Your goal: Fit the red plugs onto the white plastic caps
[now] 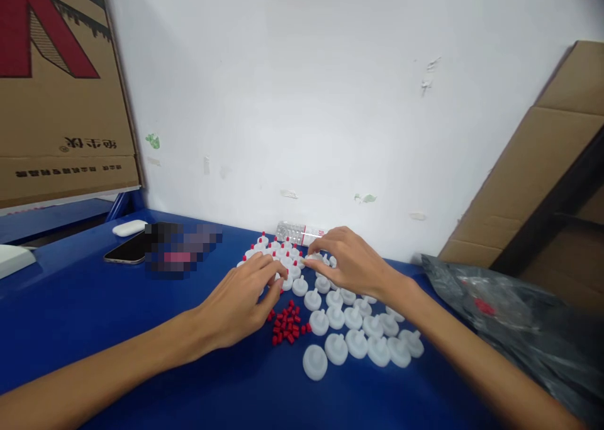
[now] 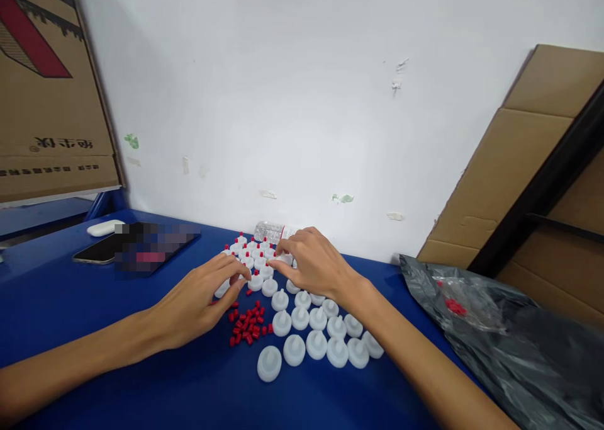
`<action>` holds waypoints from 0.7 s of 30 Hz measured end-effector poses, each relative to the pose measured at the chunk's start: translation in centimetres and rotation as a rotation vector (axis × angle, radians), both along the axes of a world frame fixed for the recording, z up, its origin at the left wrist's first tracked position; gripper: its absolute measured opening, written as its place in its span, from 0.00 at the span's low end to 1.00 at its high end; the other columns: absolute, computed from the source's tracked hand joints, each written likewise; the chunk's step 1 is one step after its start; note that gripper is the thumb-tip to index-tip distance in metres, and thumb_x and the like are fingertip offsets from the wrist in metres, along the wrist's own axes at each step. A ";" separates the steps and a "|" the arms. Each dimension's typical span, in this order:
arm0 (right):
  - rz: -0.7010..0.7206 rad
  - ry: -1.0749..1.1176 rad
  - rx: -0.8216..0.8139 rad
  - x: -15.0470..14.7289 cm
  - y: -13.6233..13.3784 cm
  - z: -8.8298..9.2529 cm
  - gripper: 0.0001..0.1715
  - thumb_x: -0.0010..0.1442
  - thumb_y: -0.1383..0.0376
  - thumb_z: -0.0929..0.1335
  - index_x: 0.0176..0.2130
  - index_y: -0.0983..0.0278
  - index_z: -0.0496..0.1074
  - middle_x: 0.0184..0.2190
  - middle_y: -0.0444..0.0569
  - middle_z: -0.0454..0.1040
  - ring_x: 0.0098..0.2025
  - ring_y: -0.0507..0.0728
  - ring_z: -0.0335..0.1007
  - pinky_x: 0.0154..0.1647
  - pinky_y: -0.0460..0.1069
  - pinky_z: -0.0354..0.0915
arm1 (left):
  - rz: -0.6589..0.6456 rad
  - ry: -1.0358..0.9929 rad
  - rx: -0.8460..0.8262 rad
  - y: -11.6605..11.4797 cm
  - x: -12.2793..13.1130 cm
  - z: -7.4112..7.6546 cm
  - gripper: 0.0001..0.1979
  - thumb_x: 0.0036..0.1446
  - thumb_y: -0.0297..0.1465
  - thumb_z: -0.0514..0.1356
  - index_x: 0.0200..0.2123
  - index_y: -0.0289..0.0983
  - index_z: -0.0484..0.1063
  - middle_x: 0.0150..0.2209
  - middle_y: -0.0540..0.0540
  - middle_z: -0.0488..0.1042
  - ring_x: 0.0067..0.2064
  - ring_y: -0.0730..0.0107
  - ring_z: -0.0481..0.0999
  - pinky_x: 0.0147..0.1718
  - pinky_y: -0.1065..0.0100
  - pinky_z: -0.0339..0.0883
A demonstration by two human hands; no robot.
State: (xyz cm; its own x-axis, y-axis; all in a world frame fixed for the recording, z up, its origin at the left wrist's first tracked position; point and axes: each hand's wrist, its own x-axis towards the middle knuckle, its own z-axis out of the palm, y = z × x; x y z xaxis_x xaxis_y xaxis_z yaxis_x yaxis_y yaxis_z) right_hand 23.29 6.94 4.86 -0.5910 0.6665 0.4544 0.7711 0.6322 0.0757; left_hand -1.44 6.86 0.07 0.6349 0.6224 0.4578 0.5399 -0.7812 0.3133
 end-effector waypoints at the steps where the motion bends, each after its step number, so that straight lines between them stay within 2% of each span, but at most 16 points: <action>1: 0.002 0.023 0.012 -0.2 -0.2 0.2 0.13 0.67 0.56 0.69 0.43 0.63 0.75 0.36 0.51 0.79 0.42 0.60 0.75 0.50 0.57 0.64 | 0.008 -0.009 -0.008 0.0 0.0 0.0 0.10 0.69 0.30 0.49 0.44 0.39 0.69 0.42 0.45 0.73 0.44 0.61 0.71 0.41 0.62 0.64; 6: 0.030 0.056 0.022 -1.6 -1.4 0.2 0.08 0.63 0.67 0.70 0.44 0.62 0.72 0.41 0.49 0.77 0.44 0.58 0.73 0.48 0.54 0.66 | 0.036 -0.046 -0.007 0.0 -0.1 0.0 0.10 0.71 0.33 0.48 0.48 0.41 0.67 0.42 0.47 0.74 0.42 0.62 0.73 0.39 0.63 0.63; 9: 0.052 -0.014 -0.018 -2.7 -2.3 0.1 0.09 0.67 0.68 0.66 0.48 0.63 0.70 0.43 0.50 0.75 0.42 0.57 0.73 0.42 0.53 0.67 | 0.073 -0.052 -0.035 0.0 0.0 -0.1 0.10 0.72 0.37 0.48 0.49 0.42 0.66 0.37 0.49 0.74 0.36 0.64 0.73 0.34 0.64 0.61; 13: 0.129 -0.120 -0.103 -3.5 -3.2 0.2 0.07 0.69 0.67 0.64 0.47 0.64 0.66 0.41 0.51 0.75 0.38 0.56 0.72 0.35 0.51 0.65 | 0.076 -0.028 -0.061 0.0 0.1 0.0 0.13 0.72 0.40 0.48 0.40 0.40 0.65 0.31 0.51 0.72 0.30 0.66 0.71 0.30 0.66 0.57; 15: 0.166 -0.078 -0.125 -3.5 -3.3 0.3 0.08 0.69 0.66 0.66 0.48 0.63 0.64 0.41 0.49 0.76 0.38 0.56 0.72 0.35 0.50 0.65 | 0.050 -0.017 -0.042 0.1 0.0 0.2 0.14 0.72 0.40 0.48 0.38 0.40 0.65 0.32 0.50 0.73 0.31 0.66 0.71 0.31 0.67 0.58; 18: 0.194 -0.006 -0.133 -3.3 -3.3 0.2 0.12 0.69 0.64 0.66 0.50 0.61 0.61 0.44 0.49 0.77 0.41 0.56 0.73 0.37 0.51 0.67 | 0.002 -0.003 -0.011 0.2 -0.1 0.5 0.14 0.72 0.40 0.48 0.42 0.40 0.68 0.37 0.47 0.75 0.34 0.65 0.73 0.33 0.67 0.62; 21: 0.201 -0.013 -0.119 -3.2 -3.1 0.1 0.11 0.69 0.65 0.66 0.50 0.60 0.61 0.45 0.50 0.77 0.44 0.57 0.74 0.41 0.53 0.69 | -0.038 -0.021 -0.017 0.2 -0.1 0.6 0.16 0.72 0.40 0.47 0.42 0.39 0.71 0.37 0.45 0.75 0.36 0.63 0.73 0.37 0.66 0.65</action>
State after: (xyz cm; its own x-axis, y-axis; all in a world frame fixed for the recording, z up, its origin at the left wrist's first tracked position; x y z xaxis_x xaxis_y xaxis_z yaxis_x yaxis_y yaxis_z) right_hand 20.05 3.84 5.01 -0.7227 0.5829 0.3715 0.6280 0.7782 0.0007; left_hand -1.56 7.11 0.66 0.6486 0.6055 0.4612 0.5029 -0.7957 0.3375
